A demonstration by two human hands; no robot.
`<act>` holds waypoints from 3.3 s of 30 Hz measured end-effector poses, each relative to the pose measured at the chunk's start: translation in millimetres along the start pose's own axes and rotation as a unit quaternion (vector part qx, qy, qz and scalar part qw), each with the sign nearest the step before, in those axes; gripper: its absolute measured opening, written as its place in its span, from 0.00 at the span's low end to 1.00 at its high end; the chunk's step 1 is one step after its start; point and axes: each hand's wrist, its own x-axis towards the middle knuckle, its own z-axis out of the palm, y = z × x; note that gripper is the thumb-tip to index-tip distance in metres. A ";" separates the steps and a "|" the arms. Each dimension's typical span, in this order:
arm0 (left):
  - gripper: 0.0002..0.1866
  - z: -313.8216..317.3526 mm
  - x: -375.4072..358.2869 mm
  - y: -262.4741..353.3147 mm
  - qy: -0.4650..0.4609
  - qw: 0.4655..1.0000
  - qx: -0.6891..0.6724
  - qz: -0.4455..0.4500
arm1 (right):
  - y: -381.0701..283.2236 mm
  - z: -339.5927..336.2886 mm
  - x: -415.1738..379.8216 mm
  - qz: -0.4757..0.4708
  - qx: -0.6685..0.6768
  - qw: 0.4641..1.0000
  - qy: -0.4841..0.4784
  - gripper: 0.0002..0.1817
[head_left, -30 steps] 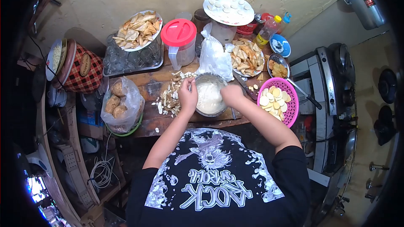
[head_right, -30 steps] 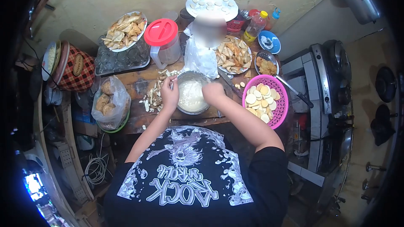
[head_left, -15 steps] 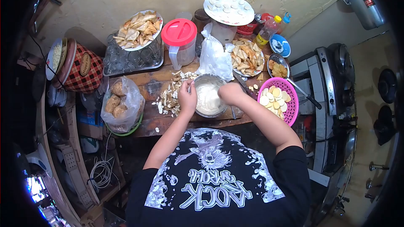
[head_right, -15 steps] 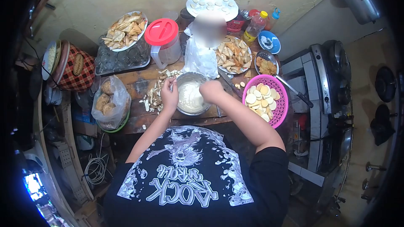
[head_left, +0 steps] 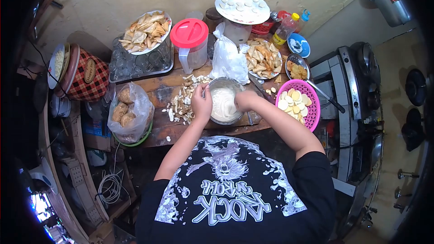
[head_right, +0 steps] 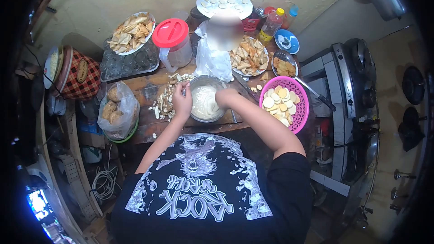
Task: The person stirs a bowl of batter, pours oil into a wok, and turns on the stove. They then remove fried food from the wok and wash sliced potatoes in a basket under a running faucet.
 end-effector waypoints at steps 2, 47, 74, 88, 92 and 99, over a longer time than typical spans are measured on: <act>0.07 2.5 -0.1 -8.7 -0.004 0.999 -0.023 -0.023 | 2.5 -6.5 -4.1 -0.072 0.104 0.989 -0.082 0.06; 0.07 1.0 -3.6 -40.0 -0.012 0.995 -0.073 -0.059 | -29.3 5.3 -3.6 0.109 0.125 0.986 0.030 0.10; 0.08 -2.1 -1.5 -41.0 -0.024 0.997 -0.064 -0.047 | -62.9 21.4 9.7 -0.047 0.222 0.974 0.013 0.12; 0.08 -9.8 -6.6 -34.6 -0.030 0.998 -0.039 -0.044 | -40.1 -3.9 -16.8 0.004 0.031 0.999 -0.045 0.10; 0.08 -8.6 -6.3 -34.9 -0.036 0.998 -0.023 -0.034 | -34.2 -12.2 -0.8 -0.049 -0.017 0.986 0.156 0.09; 0.07 -15.1 -6.5 -24.2 -0.052 0.997 -0.002 -0.057 | -46.2 2.8 -9.7 0.094 -0.033 0.995 0.024 0.09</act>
